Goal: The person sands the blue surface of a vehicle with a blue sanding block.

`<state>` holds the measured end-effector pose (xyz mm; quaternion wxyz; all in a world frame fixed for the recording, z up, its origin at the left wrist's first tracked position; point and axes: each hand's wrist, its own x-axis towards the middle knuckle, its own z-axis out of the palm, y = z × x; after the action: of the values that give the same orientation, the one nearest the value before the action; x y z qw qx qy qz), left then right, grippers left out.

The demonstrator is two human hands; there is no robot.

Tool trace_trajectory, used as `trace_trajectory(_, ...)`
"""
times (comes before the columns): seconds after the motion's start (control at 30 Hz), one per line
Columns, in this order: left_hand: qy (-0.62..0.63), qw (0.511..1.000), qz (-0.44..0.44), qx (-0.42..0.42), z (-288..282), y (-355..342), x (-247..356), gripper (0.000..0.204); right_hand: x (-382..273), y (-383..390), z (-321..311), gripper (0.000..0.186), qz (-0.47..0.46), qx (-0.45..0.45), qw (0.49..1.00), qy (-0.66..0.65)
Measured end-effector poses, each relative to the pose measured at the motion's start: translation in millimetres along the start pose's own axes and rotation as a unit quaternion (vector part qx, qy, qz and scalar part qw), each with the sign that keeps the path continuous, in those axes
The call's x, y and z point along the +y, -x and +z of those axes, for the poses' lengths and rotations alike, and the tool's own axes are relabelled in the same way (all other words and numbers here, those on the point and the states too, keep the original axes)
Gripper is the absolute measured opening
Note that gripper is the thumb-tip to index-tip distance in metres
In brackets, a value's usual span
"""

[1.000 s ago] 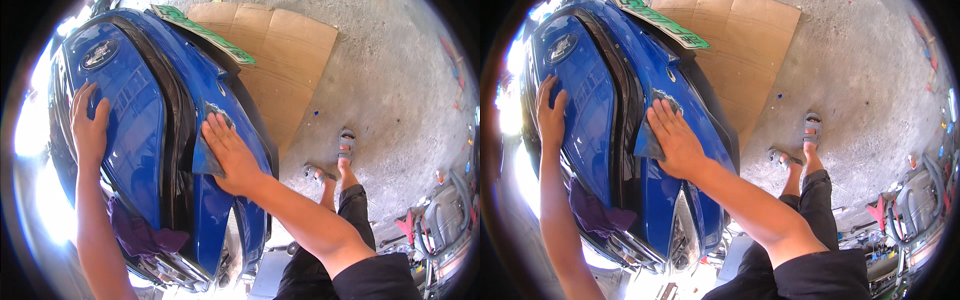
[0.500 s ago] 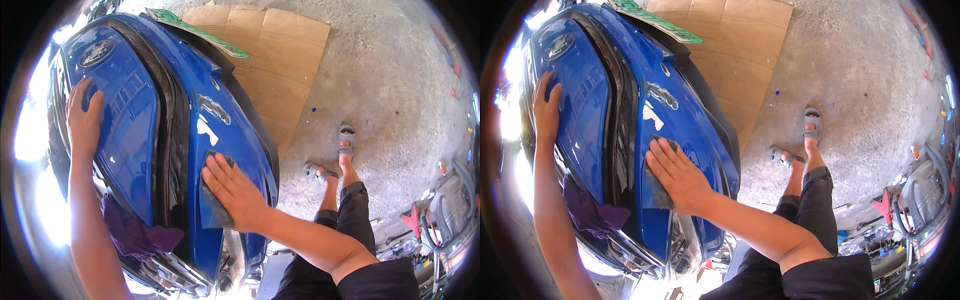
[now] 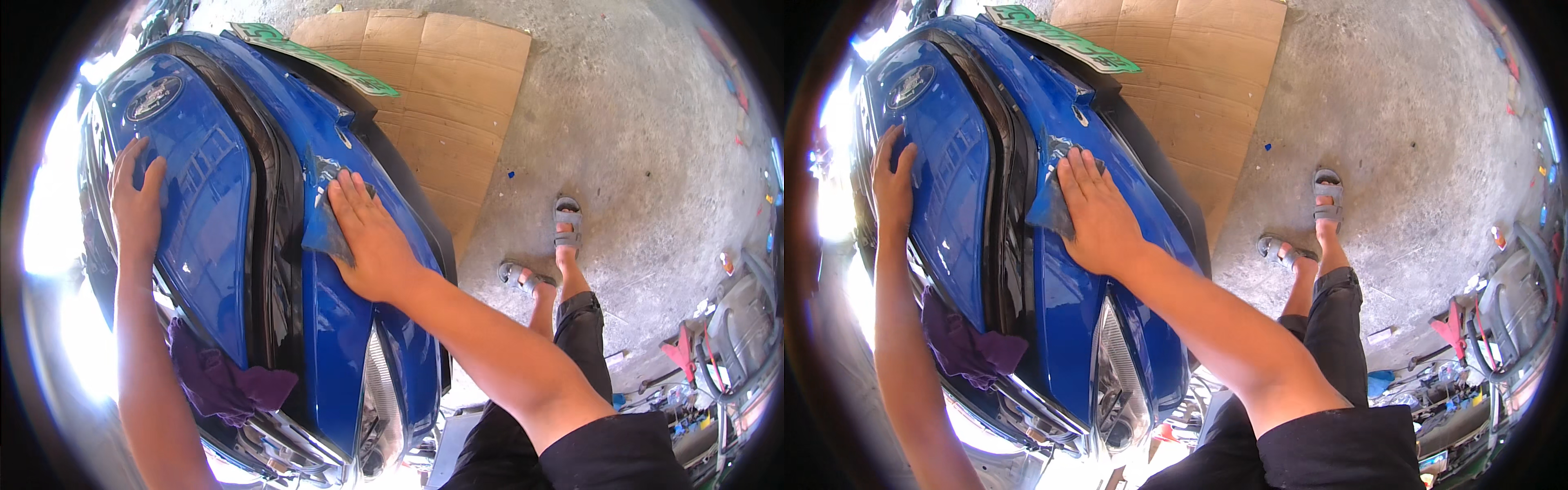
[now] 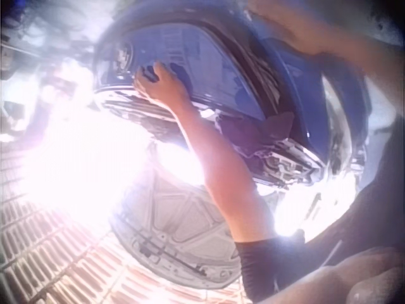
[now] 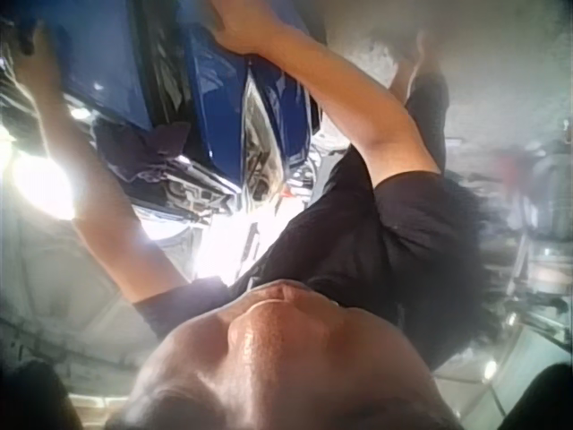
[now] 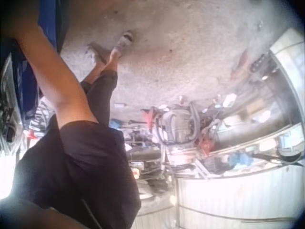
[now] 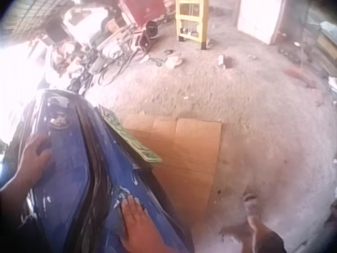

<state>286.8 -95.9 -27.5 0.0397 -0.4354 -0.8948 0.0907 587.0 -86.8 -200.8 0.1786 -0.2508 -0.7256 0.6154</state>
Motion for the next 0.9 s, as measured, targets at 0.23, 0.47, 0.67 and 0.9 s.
trace_trajectory(0.23,-0.011,1.000,-0.019,-0.013,-16,3,3,0.053,-30,55,-9,0.081,0.017,-0.081,0.996,-0.022)
trace_trajectory(0.47,-0.026,0.999,-0.029,-0.018,-15,6,-5,0.053,-18,32,2,0.079,0.023,-0.062,0.997,-0.025)
trace_trajectory(0.67,-0.024,1.000,-0.008,-0.011,-18,-1,3,0.054,4,-1,4,0.074,0.011,-0.001,1.000,-0.029)
trace_trajectory(0.9,-0.035,0.999,-0.007,-0.018,-21,6,-2,0.054,-18,42,-2,0.076,0.041,-0.055,0.996,-0.050)
